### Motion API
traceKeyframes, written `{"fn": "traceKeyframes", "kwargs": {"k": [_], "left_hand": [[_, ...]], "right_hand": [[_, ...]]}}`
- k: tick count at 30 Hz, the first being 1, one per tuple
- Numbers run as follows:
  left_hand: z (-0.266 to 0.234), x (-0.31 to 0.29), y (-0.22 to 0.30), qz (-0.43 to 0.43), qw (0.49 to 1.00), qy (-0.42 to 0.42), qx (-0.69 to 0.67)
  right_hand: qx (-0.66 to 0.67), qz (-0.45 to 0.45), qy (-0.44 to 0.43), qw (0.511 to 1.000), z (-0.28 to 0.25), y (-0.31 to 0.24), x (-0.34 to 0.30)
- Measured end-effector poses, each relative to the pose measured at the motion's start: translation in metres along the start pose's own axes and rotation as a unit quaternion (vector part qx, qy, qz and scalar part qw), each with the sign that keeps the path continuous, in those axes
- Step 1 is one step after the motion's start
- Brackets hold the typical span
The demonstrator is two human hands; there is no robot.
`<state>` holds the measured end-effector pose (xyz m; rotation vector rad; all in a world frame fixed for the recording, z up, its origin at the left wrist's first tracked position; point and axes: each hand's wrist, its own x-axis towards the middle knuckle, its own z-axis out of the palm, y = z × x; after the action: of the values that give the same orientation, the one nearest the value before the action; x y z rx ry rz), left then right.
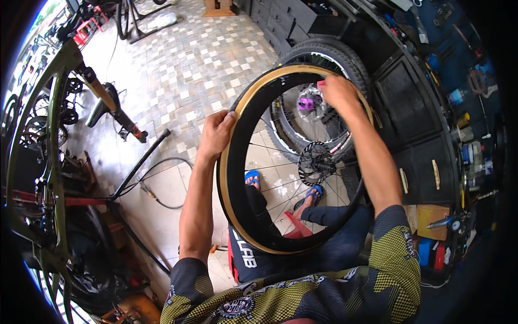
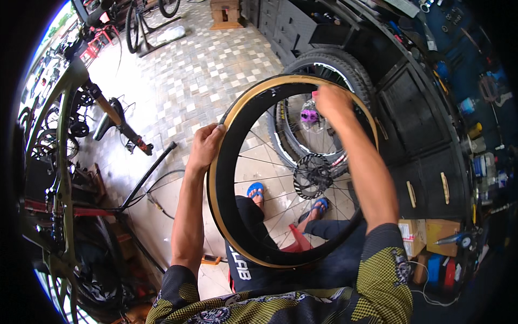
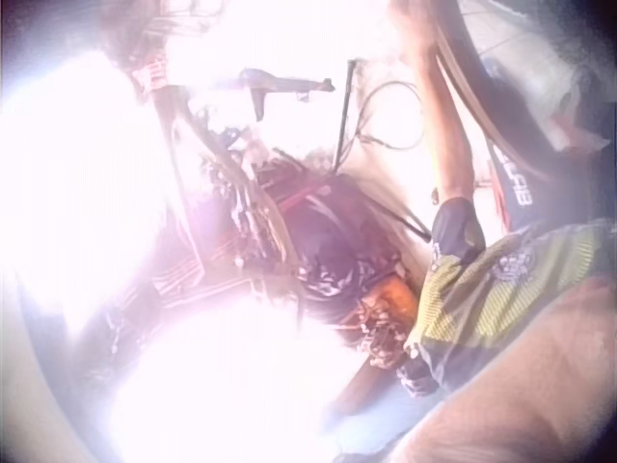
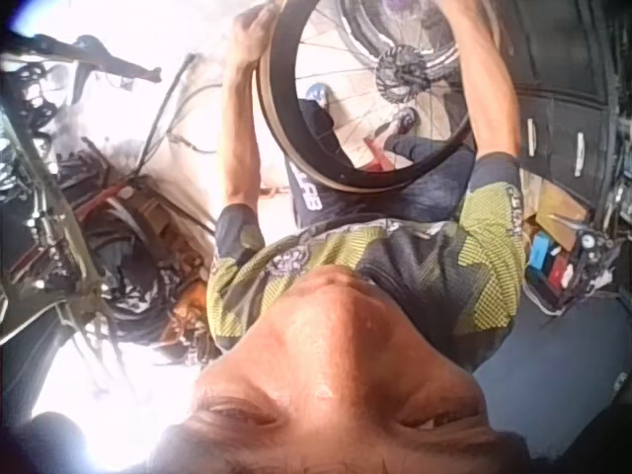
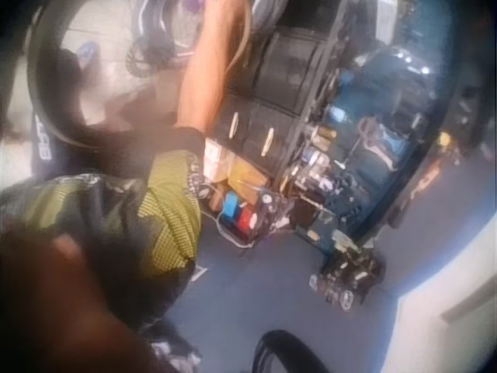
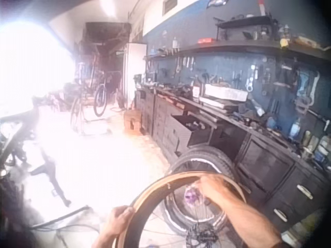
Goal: The person installs a bicycle tire onto a wheel rim. They use a pink tire lever to pry the tire bead over the rim edge, working around the circumference to seat the tire.
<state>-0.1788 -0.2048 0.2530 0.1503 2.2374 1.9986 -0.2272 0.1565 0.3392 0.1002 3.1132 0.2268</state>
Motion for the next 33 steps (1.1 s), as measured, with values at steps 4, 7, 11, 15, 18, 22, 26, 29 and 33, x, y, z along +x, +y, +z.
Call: {"fn": "traceKeyframes", "kwargs": {"k": [4,7,11,15,18,22,26,29,33], "left_hand": [[0.017,0.010,0.031,0.004,1.000,0.001,0.005],[0.011,0.008,0.023,-0.021,1.000,-0.001,-0.023],[0.008,0.007,0.020,-0.011,0.998,-0.014,-0.066],[0.010,0.007,0.014,-0.018,0.984,-0.023,-0.176],[0.012,0.006,0.014,-0.044,0.975,-0.028,-0.216],[0.008,0.004,0.009,-0.041,0.971,-0.039,-0.232],[0.011,0.005,0.011,-0.024,0.973,-0.033,-0.228],[0.014,0.004,0.010,-0.022,0.974,-0.016,-0.223],[0.012,0.007,0.005,-0.024,0.977,-0.011,-0.212]], "right_hand": [[0.088,0.044,0.197,0.975,0.011,0.044,-0.029],[0.266,-0.083,0.211,0.937,-0.029,-0.027,-0.049],[0.249,-0.249,0.144,0.925,-0.047,-0.119,-0.073],[0.166,-0.289,0.085,0.939,-0.062,-0.151,-0.083],[0.127,-0.297,0.074,0.944,-0.070,-0.154,-0.093],[0.102,-0.307,0.075,0.943,-0.079,-0.163,-0.100],[0.115,-0.291,0.067,0.947,-0.079,-0.160,-0.097],[0.110,-0.286,0.051,0.951,-0.075,-0.161,-0.090],[0.112,-0.283,0.066,0.950,-0.070,-0.165,-0.090]]}}
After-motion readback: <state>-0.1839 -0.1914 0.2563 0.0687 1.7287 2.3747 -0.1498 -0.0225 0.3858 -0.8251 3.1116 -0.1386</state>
